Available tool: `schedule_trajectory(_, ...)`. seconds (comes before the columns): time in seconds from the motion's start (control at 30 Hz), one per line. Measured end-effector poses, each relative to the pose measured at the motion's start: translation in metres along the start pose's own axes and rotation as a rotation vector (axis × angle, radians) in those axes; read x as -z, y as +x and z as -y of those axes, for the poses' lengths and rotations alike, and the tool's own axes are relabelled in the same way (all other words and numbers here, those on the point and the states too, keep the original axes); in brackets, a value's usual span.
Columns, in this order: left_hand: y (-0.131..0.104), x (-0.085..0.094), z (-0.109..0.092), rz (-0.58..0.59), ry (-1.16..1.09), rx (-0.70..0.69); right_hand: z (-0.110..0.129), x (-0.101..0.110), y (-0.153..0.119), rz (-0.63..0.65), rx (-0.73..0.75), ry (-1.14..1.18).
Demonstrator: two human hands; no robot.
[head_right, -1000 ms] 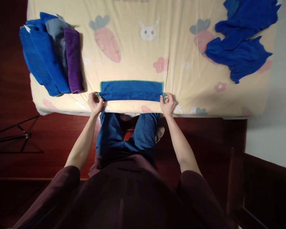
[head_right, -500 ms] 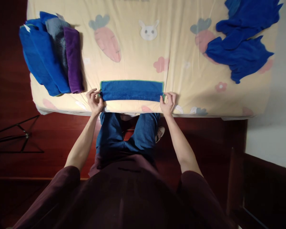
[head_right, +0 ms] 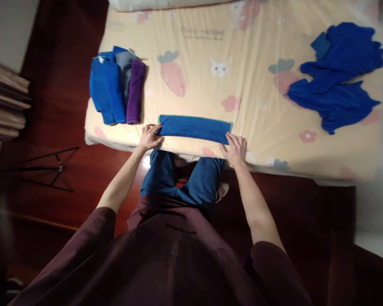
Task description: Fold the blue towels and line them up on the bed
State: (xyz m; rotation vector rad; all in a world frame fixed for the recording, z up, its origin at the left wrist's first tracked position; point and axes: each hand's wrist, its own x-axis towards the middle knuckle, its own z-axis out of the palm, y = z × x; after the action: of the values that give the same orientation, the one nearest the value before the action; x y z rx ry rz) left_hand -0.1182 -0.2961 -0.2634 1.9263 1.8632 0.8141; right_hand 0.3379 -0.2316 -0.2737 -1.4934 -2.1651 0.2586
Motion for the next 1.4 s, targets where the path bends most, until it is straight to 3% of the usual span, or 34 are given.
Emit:
schedule_trajectory(0.1, 0.002, 0.006, -0.005, 0.103, 0.146, -0.082, 0.0, 0.006, -0.002, 0.072, 0.054, -0.066)
schedule_trajectory(0.33, 0.022, 0.005, -0.021, 0.141, 0.241, -0.143, 0.004, 0.019, 0.006, 0.161, 0.086, -0.144)
schedule_trajectory(0.57, -0.016, 0.035, -0.013, 0.205, 0.21, -0.22, -0.008, 0.038, -0.013, 0.284, 0.146, 0.008)
schedule_trajectory(0.73, -0.026, 0.038, -0.009, 0.25, 0.187, -0.033, -0.019, 0.023, -0.01, 0.269, -0.076, 0.292)
schedule_trajectory(0.9, -0.015, 0.034, 0.0, 0.172, 0.056, 0.131, -0.02, 0.014, -0.002, 0.282, -0.361, 0.526)
schedule_trajectory(1.17, 0.004, 0.025, 0.012, 0.082, 0.004, 0.288, -0.004, 0.02, 0.009, 0.234, -0.355, 0.482)
schedule_trajectory(1.4, 0.016, 0.019, 0.015, 0.099, 0.001, 0.326, -0.009, 0.011, 0.014, 0.198, -0.37, 0.473)
